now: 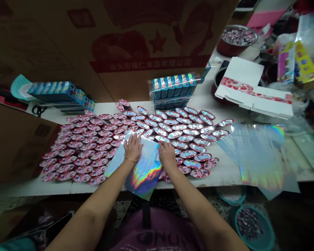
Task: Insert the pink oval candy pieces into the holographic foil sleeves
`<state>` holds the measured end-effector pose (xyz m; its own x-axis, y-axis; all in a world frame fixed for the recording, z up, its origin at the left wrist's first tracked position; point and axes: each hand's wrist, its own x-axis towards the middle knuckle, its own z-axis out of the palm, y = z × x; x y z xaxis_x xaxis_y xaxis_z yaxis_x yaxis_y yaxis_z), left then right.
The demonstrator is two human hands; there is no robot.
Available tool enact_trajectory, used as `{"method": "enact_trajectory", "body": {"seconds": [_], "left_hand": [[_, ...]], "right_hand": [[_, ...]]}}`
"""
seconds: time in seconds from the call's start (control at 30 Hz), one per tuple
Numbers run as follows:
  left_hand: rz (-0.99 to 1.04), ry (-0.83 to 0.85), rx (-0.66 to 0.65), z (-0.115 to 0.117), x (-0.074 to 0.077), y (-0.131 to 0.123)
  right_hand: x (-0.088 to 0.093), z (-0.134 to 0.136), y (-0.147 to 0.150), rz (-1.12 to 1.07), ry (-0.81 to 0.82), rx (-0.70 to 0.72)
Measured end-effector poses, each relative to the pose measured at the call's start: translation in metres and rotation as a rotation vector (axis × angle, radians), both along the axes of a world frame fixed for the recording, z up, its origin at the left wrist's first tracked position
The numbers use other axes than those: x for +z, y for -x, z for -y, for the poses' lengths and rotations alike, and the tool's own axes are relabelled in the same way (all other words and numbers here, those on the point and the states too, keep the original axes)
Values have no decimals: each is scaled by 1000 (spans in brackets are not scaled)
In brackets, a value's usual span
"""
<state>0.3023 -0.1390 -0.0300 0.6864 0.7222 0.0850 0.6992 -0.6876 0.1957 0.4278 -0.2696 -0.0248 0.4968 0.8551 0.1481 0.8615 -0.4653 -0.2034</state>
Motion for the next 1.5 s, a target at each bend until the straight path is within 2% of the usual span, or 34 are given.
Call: {"method": "enact_trajectory", "body": {"seconds": [0.17,0.27,0.37,0.5,0.57,0.6,0.67,0.7,0.77,0.83,0.9,1.07,1.2,1.3,1.5], "left_hand": [[11,14,-5,0,1,1],[-1,10,-6,0,2,1],[-4,31,-8,-4,5,0],[107,109,4,2,19,-8],[237,305,-43,22,30,-19],[308,478,-74,38,35,-26],[442,932,-77,76,45,-42],[478,1178,-25,96,49,-50],[531,1535,104,133,54,-69],[582,1694,202,160,55,-86],[623,1701,245,177,51,-102],[592,1623,322,201,37,-132],[572,1611,383,218,33,-145],[545,1541,422,228,31,-154],[418,1415,507,241,22,-175]], "right_hand": [[3,9,3,33,15,114],[12,12,7,-62,-75,120],[35,24,15,-359,-265,40],[73,64,14,-993,-599,-186],[82,91,6,-1212,-725,-338],[83,104,0,-1282,-769,-409],[77,127,-12,-1375,-844,-532],[72,137,-18,-1409,-873,-582],[61,153,-29,-1452,-929,-665],[51,166,-38,-1454,-970,-729],[44,177,-48,-1422,-976,-768],[28,199,-78,-1304,-958,-772],[17,209,-104,-1230,-870,-677],[10,214,-122,-1152,-760,-590],[1,219,-147,-1028,-607,-519]]}}
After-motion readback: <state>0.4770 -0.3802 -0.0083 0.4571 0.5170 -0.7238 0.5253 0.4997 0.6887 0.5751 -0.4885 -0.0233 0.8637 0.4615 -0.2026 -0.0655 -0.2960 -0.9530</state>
